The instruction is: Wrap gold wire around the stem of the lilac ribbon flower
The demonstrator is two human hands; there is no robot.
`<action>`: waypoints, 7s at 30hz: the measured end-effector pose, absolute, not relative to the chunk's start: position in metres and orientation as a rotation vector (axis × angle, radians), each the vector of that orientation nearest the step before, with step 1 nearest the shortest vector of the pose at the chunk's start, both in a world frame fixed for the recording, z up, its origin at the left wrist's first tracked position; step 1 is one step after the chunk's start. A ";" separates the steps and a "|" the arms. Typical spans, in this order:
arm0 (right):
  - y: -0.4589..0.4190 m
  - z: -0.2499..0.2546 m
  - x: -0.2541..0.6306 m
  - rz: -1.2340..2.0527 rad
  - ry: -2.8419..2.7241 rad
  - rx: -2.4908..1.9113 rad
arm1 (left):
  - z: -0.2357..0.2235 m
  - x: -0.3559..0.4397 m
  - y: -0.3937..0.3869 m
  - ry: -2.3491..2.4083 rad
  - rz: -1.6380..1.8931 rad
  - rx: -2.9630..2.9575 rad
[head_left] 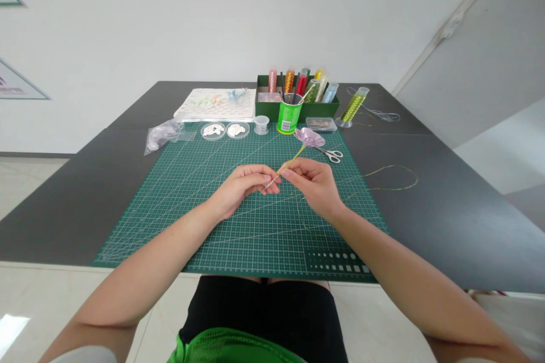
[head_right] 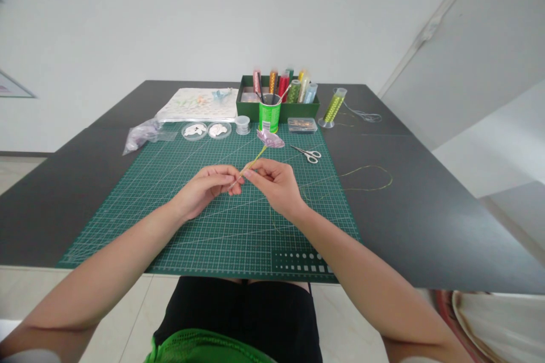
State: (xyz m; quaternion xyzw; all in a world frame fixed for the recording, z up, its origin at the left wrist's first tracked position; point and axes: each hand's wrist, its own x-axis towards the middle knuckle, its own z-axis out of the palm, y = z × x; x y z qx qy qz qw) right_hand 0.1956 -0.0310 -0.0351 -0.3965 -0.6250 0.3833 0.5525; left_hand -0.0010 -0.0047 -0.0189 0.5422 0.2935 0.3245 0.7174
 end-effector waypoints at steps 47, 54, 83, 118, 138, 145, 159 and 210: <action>-0.030 -0.031 0.196 0.948 -1.503 -1.041 | -0.013 -0.001 -0.012 0.648 0.909 1.499; -0.033 -0.029 0.195 0.905 -1.603 -1.048 | -0.017 -0.003 -0.005 0.981 1.134 1.903; -0.024 -0.001 0.234 0.894 -1.617 -1.039 | -0.031 0.000 -0.007 0.828 0.495 2.316; -0.008 -0.026 0.241 0.977 -1.868 -1.086 | -0.019 -0.002 -0.005 0.622 1.272 1.593; -0.004 -0.030 0.240 1.080 -1.901 -1.114 | -0.023 0.001 -0.005 0.574 1.112 1.138; -0.001 -0.031 0.238 1.148 -1.700 -1.116 | -0.021 0.000 -0.005 0.571 1.081 1.100; 0.018 -0.041 0.259 0.872 -1.263 -1.358 | -0.018 0.000 -0.006 0.539 1.108 1.025; -0.027 -0.028 0.195 1.244 -1.479 -0.900 | -0.036 0.008 -0.009 0.632 1.002 1.192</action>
